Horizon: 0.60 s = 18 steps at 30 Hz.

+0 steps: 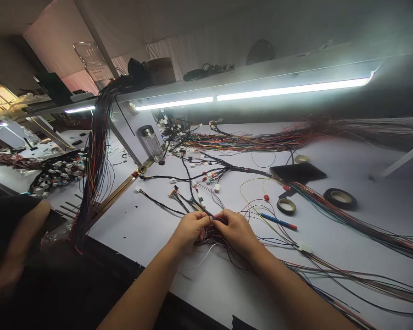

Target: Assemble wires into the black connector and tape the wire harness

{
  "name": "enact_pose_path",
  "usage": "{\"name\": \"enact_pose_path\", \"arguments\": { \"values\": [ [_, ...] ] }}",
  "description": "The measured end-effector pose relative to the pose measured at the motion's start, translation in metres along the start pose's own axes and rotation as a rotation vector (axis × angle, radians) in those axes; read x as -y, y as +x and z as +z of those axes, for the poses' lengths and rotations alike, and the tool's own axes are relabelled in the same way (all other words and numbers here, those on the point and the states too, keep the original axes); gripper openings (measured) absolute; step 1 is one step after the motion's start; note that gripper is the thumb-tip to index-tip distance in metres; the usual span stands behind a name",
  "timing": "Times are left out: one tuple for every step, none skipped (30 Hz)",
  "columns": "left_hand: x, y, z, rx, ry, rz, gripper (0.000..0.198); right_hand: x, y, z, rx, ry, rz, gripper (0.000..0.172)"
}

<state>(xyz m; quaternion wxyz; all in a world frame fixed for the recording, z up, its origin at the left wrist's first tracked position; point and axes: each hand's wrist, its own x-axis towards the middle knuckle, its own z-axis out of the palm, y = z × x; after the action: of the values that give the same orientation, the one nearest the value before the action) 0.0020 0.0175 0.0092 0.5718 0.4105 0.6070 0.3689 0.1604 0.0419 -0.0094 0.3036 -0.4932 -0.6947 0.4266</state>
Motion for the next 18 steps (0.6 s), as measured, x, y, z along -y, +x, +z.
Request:
{"name": "enact_pose_path", "arguments": {
  "values": [
    [0.000, 0.000, -0.001, 0.008, -0.007, -0.007, 0.017, 0.000, 0.000, 0.000, 0.001, -0.001, 0.001, 0.010],
    [0.001, 0.001, -0.001, 0.015, -0.012, -0.014, 0.015, 0.000, 0.000, 0.000, 0.003, -0.001, 0.002, 0.009],
    [0.002, 0.002, -0.002, 0.021, -0.015, -0.020, 0.013, 0.000, 0.000, 0.000, 0.004, -0.002, 0.005, 0.009],
    [0.002, 0.003, -0.002, 0.022, -0.016, -0.025, 0.010, 0.000, 0.000, 0.000, 0.005, -0.002, 0.008, 0.008],
    [0.003, 0.003, -0.003, 0.021, -0.014, -0.027, 0.008, 0.000, 0.001, 0.000, 0.006, -0.003, 0.012, 0.008],
    [0.003, 0.004, -0.003, 0.017, -0.011, -0.026, 0.007, 0.000, 0.001, 0.000, 0.006, -0.003, 0.015, 0.007],
    [0.003, 0.003, -0.002, 0.013, -0.006, -0.022, 0.006, 0.000, 0.001, 0.000, 0.005, -0.003, 0.018, 0.007],
    [0.003, 0.003, -0.002, 0.009, 0.001, -0.017, 0.007, 0.000, 0.001, 0.000, 0.004, -0.004, 0.020, 0.008],
    [0.003, 0.002, -0.001, 0.003, 0.009, -0.011, 0.007, -0.001, 0.001, 0.000, 0.002, -0.005, 0.020, 0.008],
    [0.002, 0.001, 0.000, -0.006, 0.018, -0.003, 0.008, -0.001, 0.000, 0.000, 0.001, -0.007, 0.019, 0.008],
    [0.002, -0.001, 0.001, -0.020, 0.027, 0.004, 0.009, -0.001, 0.000, 0.001, 0.000, -0.008, 0.016, 0.009],
    [0.001, -0.002, 0.002, -0.037, 0.036, 0.010, 0.011, -0.001, 0.000, 0.001, -0.001, -0.010, 0.014, 0.009],
    [0.000, -0.003, 0.004, -0.057, 0.043, 0.016, 0.012, -0.001, 0.000, 0.001, -0.003, -0.013, 0.011, 0.009],
    [-0.001, -0.004, 0.005, -0.076, 0.049, 0.020, 0.014, -0.001, 0.000, 0.001, -0.005, -0.015, 0.009, 0.009],
    [-0.001, -0.005, 0.006, -0.090, 0.052, 0.023, 0.014, 0.000, 0.000, 0.001, -0.008, -0.017, 0.007, 0.009],
    [-0.002, -0.005, 0.007, -0.099, 0.055, 0.024, 0.015, 0.000, -0.001, 0.001, -0.011, -0.020, 0.005, 0.009],
    [-0.002, -0.004, 0.008, -0.102, 0.057, 0.024, 0.014, 0.000, -0.001, 0.001, -0.013, -0.023, 0.002, 0.009],
    [-0.002, -0.004, 0.009, -0.102, 0.057, 0.024, 0.014, 0.001, -0.001, 0.001, -0.014, -0.025, 0.000, 0.009]
  ]
}}
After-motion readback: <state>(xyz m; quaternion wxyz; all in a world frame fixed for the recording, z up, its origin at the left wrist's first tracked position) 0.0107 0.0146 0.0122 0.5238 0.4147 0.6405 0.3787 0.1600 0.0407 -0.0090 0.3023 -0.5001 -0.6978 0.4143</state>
